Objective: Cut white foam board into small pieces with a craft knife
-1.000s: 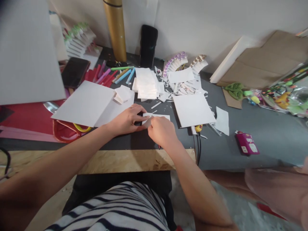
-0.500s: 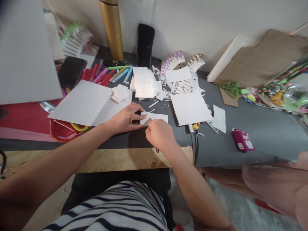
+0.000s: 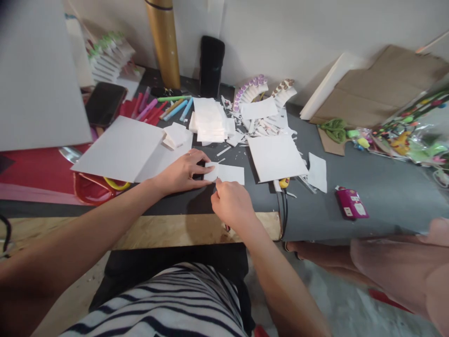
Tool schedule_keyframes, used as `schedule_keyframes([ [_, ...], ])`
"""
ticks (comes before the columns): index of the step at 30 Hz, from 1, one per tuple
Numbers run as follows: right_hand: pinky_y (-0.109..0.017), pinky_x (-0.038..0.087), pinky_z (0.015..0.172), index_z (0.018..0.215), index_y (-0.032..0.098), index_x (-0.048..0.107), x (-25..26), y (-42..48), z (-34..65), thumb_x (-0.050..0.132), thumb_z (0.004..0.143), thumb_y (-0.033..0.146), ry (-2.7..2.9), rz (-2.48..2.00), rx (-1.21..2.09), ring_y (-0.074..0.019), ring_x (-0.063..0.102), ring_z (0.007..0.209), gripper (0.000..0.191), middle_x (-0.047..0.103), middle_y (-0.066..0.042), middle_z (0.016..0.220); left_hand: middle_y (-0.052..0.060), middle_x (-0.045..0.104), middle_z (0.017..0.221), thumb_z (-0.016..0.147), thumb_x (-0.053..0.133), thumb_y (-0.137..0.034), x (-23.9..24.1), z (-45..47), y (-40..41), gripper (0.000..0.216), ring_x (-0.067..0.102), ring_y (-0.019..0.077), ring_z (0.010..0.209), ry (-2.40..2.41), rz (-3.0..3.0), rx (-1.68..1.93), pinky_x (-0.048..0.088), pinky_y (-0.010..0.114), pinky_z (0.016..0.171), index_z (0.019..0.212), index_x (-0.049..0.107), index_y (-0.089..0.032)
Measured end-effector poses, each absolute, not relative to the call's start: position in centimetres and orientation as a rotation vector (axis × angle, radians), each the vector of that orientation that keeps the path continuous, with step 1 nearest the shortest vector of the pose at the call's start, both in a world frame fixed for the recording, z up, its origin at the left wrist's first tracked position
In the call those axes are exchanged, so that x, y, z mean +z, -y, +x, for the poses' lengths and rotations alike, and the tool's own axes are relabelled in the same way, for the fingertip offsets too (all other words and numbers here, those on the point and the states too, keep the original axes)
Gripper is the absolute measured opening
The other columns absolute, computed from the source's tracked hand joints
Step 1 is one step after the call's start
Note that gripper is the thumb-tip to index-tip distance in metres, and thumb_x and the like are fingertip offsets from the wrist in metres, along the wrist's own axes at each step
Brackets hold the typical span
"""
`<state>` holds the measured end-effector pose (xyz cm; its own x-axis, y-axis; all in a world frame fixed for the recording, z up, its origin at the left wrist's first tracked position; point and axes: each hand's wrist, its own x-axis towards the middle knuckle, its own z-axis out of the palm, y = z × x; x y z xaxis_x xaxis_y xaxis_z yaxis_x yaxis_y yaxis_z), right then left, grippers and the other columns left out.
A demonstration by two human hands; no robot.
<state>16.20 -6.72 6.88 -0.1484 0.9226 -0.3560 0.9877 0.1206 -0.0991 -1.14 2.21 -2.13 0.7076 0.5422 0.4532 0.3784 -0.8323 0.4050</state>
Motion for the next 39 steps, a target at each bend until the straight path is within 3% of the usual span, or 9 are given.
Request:
schedule_keyframes([
  [8, -0.032, 0.043, 0.073, 0.138, 0.01, 0.063, 6.3, 7.5, 16.1, 0.043, 0.095, 0.017, -2.18, 1.903, -0.449, -0.0265, 0.071, 0.095, 0.048, 0.078, -0.016, 0.103, 0.015, 0.063, 0.11, 0.09, 0.068, -0.036, -2.2, -1.2, -2.2, 0.024, 0.059, 0.0274, 0.102, -0.72, 2.622, 0.843, 0.05, 0.045, 0.089, 0.104, 0.076, -0.018],
  [23, -0.034, 0.046, 0.071, 0.146, 0.008, 0.056, 5.9, 9.4, 15.8, 0.041, 0.096, 0.019, -2.12, 1.888, -0.424, -0.0287, 0.073, 0.087, 0.053, 0.078, -0.016, 0.094, 0.014, 0.063, 0.111, 0.09, 0.069, -0.039, -2.1, -1.2, -2.3, 0.024, 0.059, 0.0257, 0.099, -0.719, 2.626, 0.838, 0.05, 0.044, 0.091, 0.1, 0.076, -0.017],
  [31, -0.033, 0.045, 0.069, 0.141, 0.013, 0.062, 6.9, 9.7, 17.7, 0.045, 0.095, 0.021, -2.17, 1.973, -0.449, -0.0266, 0.071, 0.081, 0.049, 0.078, -0.014, 0.09, 0.017, 0.063, 0.115, 0.09, 0.07, -0.037, -2.2, -1.3, -2.0, 0.028, 0.059, 0.0288, 0.106, -0.75, 2.688, 0.834, 0.05, 0.046, 0.093, 0.107, 0.074, -0.016],
  [34, -0.031, 0.045, 0.062, 0.141, 0.013, 0.058, 7.2, 9.7, 19.6, 0.046, 0.095, 0.024, -2.182, 2.243, -0.623, -0.0204, 0.066, 0.061, 0.049, 0.073, -0.007, 0.075, 0.018, 0.063, 0.114, 0.089, 0.071, -0.036, -2.2, -1.2, -1.8, 0.036, 0.059, 0.03, 0.106, -0.767, 2.73, 0.817, 0.052, 0.046, 0.091, 0.117, 0.07, -0.013],
  [36, -0.029, 0.046, 0.056, 0.144, 0.013, 0.051, 6.9, 8.9, 20.4, 0.045, 0.097, 0.03, -2.203, 2.441, -0.934, -0.0169, 0.061, 0.051, 0.05, 0.068, -0.002, 0.07, 0.018, 0.064, 0.113, 0.087, 0.073, -0.034, -2.2, -1.2, -1.6, 0.051, 0.059, 0.03, 0.105, -0.773, 2.734, 0.836, 0.052, 0.046, 0.091, 0.132, 0.062, -0.011],
  [39, -0.026, 0.047, 0.052, 0.128, 0.015, 0.055, 5.8, 6.2, 20.3, 0.046, 0.097, 0.042, -2.232, 2.611, -1.454, -0.015, 0.063, 0.055, 0.042, 0.064, -0.001, 0.076, 0.018, 0.063, 0.118, 0.086, 0.074, -0.032, -1.6, -1.3, -1.4, 0.074, 0.059, 0.0312, 0.11, -0.785, 2.722, 0.949, 0.052, 0.048, 0.095, 0.15, 0.042, -0.013],
])
